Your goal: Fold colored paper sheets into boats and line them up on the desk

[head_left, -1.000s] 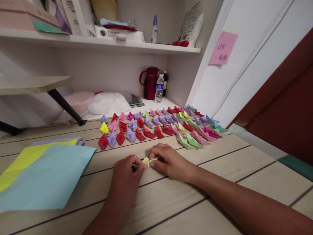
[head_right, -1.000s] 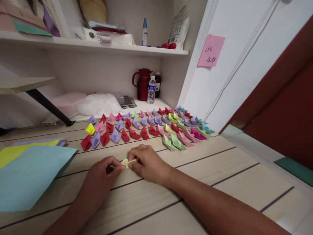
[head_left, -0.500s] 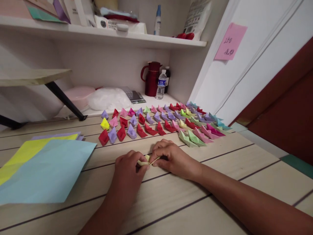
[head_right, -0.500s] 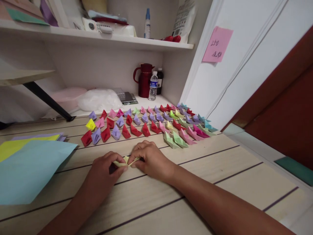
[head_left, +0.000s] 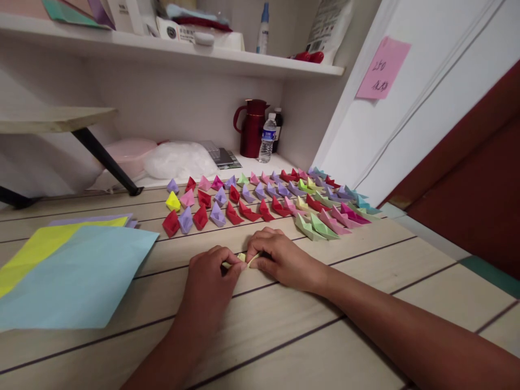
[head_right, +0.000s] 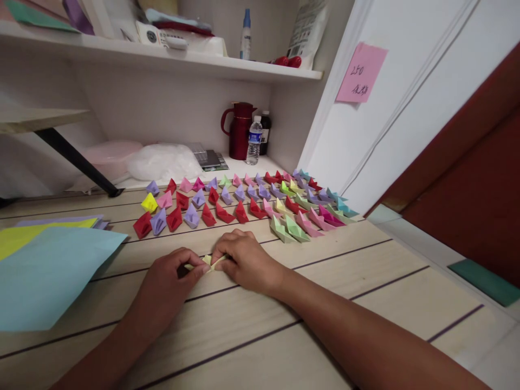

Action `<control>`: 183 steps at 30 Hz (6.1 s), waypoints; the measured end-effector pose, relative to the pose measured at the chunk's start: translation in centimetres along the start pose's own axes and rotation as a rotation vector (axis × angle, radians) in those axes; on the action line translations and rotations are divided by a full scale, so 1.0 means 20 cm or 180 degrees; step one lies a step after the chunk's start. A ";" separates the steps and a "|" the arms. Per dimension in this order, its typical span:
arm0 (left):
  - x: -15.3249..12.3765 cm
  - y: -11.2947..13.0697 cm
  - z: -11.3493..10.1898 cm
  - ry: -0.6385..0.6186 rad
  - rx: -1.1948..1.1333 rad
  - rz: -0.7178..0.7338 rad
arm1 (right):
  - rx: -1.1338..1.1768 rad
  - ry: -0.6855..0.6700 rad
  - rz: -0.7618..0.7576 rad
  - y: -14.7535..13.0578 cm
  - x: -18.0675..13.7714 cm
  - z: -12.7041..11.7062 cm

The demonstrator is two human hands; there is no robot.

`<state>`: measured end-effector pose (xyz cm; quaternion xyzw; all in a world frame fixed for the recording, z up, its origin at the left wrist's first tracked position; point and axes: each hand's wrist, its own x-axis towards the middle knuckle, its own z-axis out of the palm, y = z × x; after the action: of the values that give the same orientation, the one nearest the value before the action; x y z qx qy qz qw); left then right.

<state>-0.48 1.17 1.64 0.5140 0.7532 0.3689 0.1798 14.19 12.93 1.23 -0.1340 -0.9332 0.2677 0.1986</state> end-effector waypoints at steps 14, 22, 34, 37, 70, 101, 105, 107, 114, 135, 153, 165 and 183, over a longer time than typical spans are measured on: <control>-0.01 0.02 0.00 0.0121 -0.0083 -0.0261 | 0.1594 0.0320 0.0596 -0.03 0.01 0.01; 0.00 -0.01 0.02 0.0305 -0.0514 -0.0309 | 0.1882 0.0208 0.0687 0.00 0.01 0.02; -0.01 0.00 0.01 0.0361 -0.1082 -0.0451 | 0.0965 0.0026 0.0479 -0.03 0.03 -0.02; -0.01 0.01 0.00 0.0416 -0.1297 -0.0497 | 0.1291 0.0014 0.0759 -0.04 0.02 -0.03; -0.04 0.06 0.03 -0.0154 -0.1202 -0.0844 | 0.0351 0.0781 0.0106 -0.13 -0.04 -0.05; -0.03 0.05 0.04 0.0242 -0.1755 -0.0788 | 0.2286 0.0508 0.1315 -0.11 -0.01 -0.04; -0.02 0.03 0.04 0.0235 -0.1803 -0.0669 | 0.2322 0.0471 0.1298 -0.10 -0.02 -0.04; -0.02 0.03 0.04 0.0198 -0.1904 -0.0657 | 0.2322 0.0467 0.1303 -0.10 -0.02 -0.05; -0.03 0.04 0.04 0.0159 -0.1982 -0.0591 | 0.1964 0.0517 0.1165 -0.11 -0.02 -0.07; -0.06 0.06 0.00 -0.0165 -0.1511 -0.0257 | 0.1421 0.0475 0.1050 -0.06 -0.02 -0.12; -0.01 -0.05 0.04 -0.0125 -0.0027 0.0663 | 0.0243 0.0123 0.0362 0.00 -0.03 -0.11; -0.03 -0.04 0.05 -0.0152 0.0376 0.0868 | 0.0313 -0.0021 0.0158 -0.03 -0.05 -0.07; -0.02 -0.08 0.06 -0.0081 0.0378 0.0986 | 0.0149 -0.0031 0.0154 -0.01 -0.05 -0.08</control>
<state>-0.61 0.82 -0.39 0.6384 0.6831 0.3405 0.0997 15.68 13.06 2.29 -0.1505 -0.9241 0.2948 0.1907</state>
